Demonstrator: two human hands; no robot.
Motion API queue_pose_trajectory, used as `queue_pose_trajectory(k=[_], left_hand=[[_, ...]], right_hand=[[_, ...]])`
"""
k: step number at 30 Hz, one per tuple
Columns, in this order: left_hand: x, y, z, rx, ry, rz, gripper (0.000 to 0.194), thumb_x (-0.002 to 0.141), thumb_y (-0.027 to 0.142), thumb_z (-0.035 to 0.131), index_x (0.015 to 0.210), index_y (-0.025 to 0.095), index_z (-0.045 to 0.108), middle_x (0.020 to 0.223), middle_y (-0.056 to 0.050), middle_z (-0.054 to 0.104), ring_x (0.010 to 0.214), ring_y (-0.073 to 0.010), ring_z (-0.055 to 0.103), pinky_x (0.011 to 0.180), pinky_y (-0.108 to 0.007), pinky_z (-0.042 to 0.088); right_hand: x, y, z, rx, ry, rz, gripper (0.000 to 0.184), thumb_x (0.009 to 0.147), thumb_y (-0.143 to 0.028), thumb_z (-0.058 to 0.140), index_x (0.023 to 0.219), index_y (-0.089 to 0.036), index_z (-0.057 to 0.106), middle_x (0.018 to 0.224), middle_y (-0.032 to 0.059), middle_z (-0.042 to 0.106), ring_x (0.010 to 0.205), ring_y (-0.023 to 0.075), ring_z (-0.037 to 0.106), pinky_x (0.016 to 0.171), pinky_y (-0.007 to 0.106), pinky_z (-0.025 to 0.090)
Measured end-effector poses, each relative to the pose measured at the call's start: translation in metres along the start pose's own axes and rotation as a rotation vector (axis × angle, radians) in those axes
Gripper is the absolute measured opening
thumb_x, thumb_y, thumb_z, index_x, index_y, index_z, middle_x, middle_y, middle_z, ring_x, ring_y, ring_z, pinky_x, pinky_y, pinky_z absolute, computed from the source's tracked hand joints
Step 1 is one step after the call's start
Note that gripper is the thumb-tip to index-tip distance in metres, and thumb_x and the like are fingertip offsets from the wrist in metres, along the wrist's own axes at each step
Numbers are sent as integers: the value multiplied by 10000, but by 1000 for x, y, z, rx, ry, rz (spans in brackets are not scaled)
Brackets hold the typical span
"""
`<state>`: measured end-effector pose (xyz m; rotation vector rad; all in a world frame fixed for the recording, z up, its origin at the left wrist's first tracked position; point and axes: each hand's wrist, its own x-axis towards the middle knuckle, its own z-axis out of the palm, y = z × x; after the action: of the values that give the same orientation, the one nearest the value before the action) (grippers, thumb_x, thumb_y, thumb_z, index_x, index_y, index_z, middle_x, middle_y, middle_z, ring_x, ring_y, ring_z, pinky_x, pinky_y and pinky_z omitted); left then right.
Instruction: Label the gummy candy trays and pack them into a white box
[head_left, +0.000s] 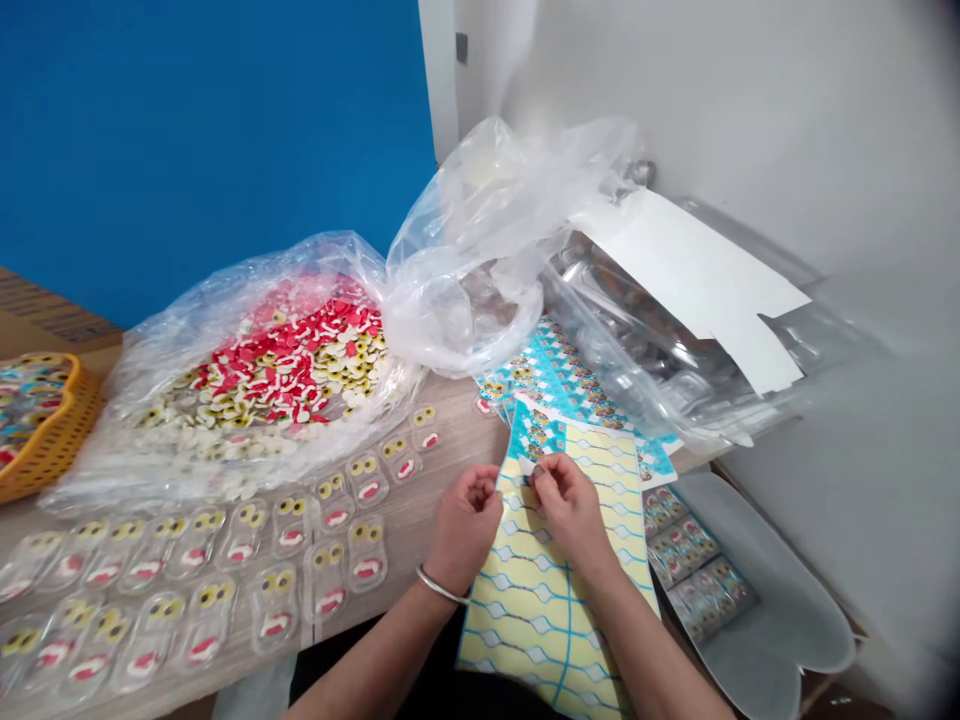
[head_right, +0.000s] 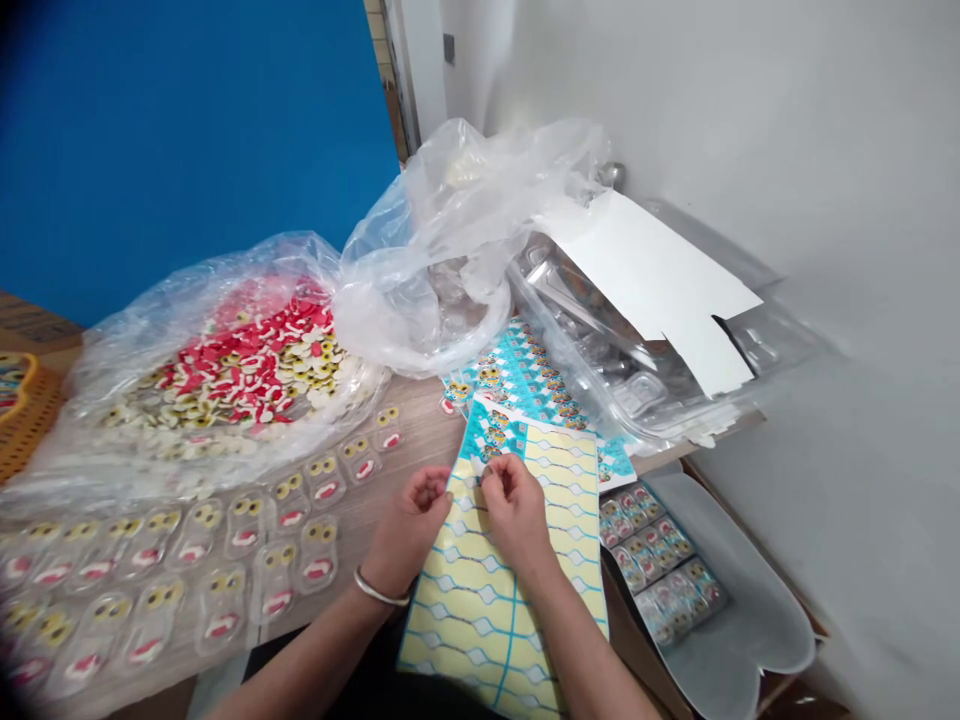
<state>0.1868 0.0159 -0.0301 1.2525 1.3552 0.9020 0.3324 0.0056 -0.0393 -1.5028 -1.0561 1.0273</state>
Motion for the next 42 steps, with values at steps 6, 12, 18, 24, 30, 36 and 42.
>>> queue_pose_trajectory(k=[6, 12, 18, 24, 30, 36, 42], left_hand=[[-1, -2, 0, 740, -151, 677, 277, 889, 80, 475, 1054, 208, 658, 1091, -79, 681, 1112, -238, 553, 967, -427, 378], [1, -8, 9, 966, -183, 581, 308, 897, 144, 537, 1176, 236, 630, 1128, -78, 674, 1137, -263, 528, 951, -467, 379], [-12, 12, -5, 238, -169, 310, 275, 952, 251, 448, 1105, 229, 676, 1061, -82, 710, 1123, -272, 579, 988, -454, 412], [-34, 16, -27, -442, -67, -209, 292, 796, 448, 675, 911, 180, 661, 779, -3, 661, 733, -155, 594, 711, -261, 485], [-51, 0, -95, -423, 55, -368, 318, 793, 466, 673, 842, 156, 627, 700, -18, 666, 588, -124, 581, 604, -252, 483], [-69, -20, -179, -420, 526, -277, 348, 781, 452, 708, 956, 163, 624, 742, -21, 702, 680, -149, 652, 645, -252, 512], [-76, -32, -185, -525, 601, -236, 323, 770, 421, 735, 929, 163, 624, 750, -11, 707, 695, -133, 653, 664, -236, 515]], right_hand=[[5, 5, 0, 241, -33, 167, 219, 802, -386, 624, 725, -201, 536, 551, -63, 485, 477, 100, 401, 475, 226, 334], [-10, -22, -19, 414, 228, -34, 119, 882, -321, 561, 830, -219, 529, 659, -30, 536, 563, 132, 525, 559, 277, 459], [-35, -26, -4, -359, 139, -615, 137, 884, -140, 542, 980, -236, 563, 889, 52, 621, 829, 203, 609, 740, 369, 519], [-48, -26, 29, -656, -163, -879, 178, 854, -100, 582, 998, -205, 586, 843, 81, 648, 790, 230, 596, 708, 394, 504], [-44, -39, 55, -550, -179, -734, 268, 885, -189, 577, 1151, -219, 584, 1090, 118, 633, 1008, 267, 593, 859, 447, 498], [-39, -23, 105, -633, -526, -646, 229, 910, -232, 577, 1135, -207, 608, 1115, 110, 637, 1026, 263, 570, 879, 445, 475], [-55, -10, 139, -804, -658, -654, 413, 864, -381, 668, 1248, -242, 606, 1289, 145, 551, 1117, 312, 522, 881, 461, 437]])
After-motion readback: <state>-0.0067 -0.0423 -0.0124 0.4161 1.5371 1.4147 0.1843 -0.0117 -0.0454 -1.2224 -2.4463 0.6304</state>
